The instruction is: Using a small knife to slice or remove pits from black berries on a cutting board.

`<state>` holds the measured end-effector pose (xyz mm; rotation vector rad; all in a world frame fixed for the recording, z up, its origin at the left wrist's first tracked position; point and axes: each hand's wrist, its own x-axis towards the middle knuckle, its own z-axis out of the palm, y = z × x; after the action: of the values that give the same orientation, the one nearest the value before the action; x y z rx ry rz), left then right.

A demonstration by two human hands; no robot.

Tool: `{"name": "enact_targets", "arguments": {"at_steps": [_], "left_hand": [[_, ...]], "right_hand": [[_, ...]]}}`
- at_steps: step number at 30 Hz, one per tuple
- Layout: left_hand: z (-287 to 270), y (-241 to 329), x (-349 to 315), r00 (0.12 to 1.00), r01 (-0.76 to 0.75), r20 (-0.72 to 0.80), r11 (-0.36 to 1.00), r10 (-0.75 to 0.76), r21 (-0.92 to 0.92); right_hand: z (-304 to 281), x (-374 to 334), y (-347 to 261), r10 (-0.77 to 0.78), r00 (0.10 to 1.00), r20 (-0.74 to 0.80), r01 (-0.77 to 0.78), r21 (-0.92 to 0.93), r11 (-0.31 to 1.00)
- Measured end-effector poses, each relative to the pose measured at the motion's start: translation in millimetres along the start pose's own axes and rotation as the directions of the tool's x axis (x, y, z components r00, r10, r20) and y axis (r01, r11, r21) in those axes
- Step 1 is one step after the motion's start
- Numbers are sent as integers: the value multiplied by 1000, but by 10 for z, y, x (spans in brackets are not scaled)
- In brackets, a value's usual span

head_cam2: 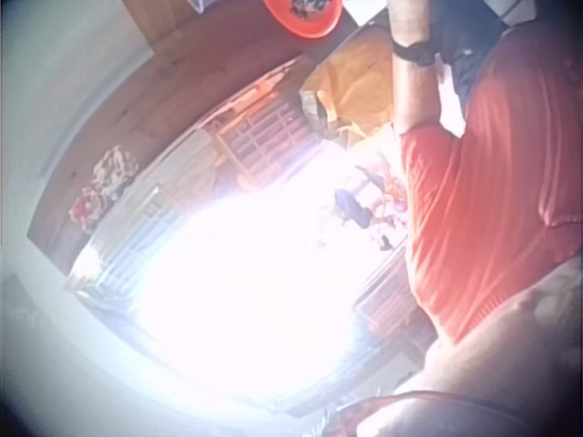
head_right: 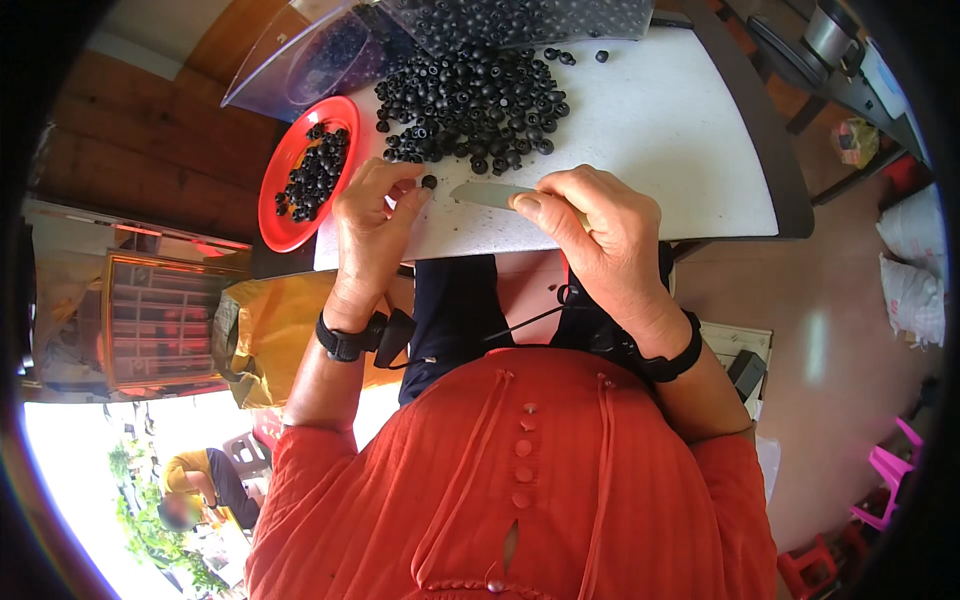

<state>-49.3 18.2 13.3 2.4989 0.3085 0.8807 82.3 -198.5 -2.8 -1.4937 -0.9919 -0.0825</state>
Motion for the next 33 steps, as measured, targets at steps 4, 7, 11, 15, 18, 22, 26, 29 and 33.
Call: {"name": "enact_targets", "arguments": {"at_steps": [4, 7, 11, 15, 18, 22, 26, 29, 33], "left_hand": [[10, 4, 11, 1000, -11, -13, 999, 12, 42], [38, -6, 70, 996, -84, 29, 977, 80, 197], [46, -44, 121, 987, -162, 41, 948, 157, 275], [7, 18, 181, 972, -217, 161, 915, 170, 341], [29, 1, 198, 964, -238, 194, 909, 179, 343], [27, 62, 169, 960, -268, 164, 916, 227, 298], [70, 102, 60, 953, -290, 177, 911, 246, 292], [94, 104, 15, 952, -293, 191, 894, 239, 341], [49, 26, -6, 983, -169, 88, 980, 160, 107]], "right_hand": [[-14, -3, -5, -8, 1000, -2, 8, -8, 1000], [-15, -4, -3, -12, 1000, -1, 12, -3, 1000], [5, -16, 36, -42, 999, -12, 43, 18, 999], [-15, -13, 7, -14, 1000, -10, 14, 14, 1000], [-9, -13, 0, -20, 1000, -12, 20, 6, 1000], [1, -15, 11, -28, 999, -16, 28, -5, 1000], [0, -5, 8, -37, 999, -19, 37, -22, 999], [4, -1, -9, -29, 999, -21, 29, -39, 999], [39, 7, 13, -16, 1000, -19, 15, -33, 999]]}}
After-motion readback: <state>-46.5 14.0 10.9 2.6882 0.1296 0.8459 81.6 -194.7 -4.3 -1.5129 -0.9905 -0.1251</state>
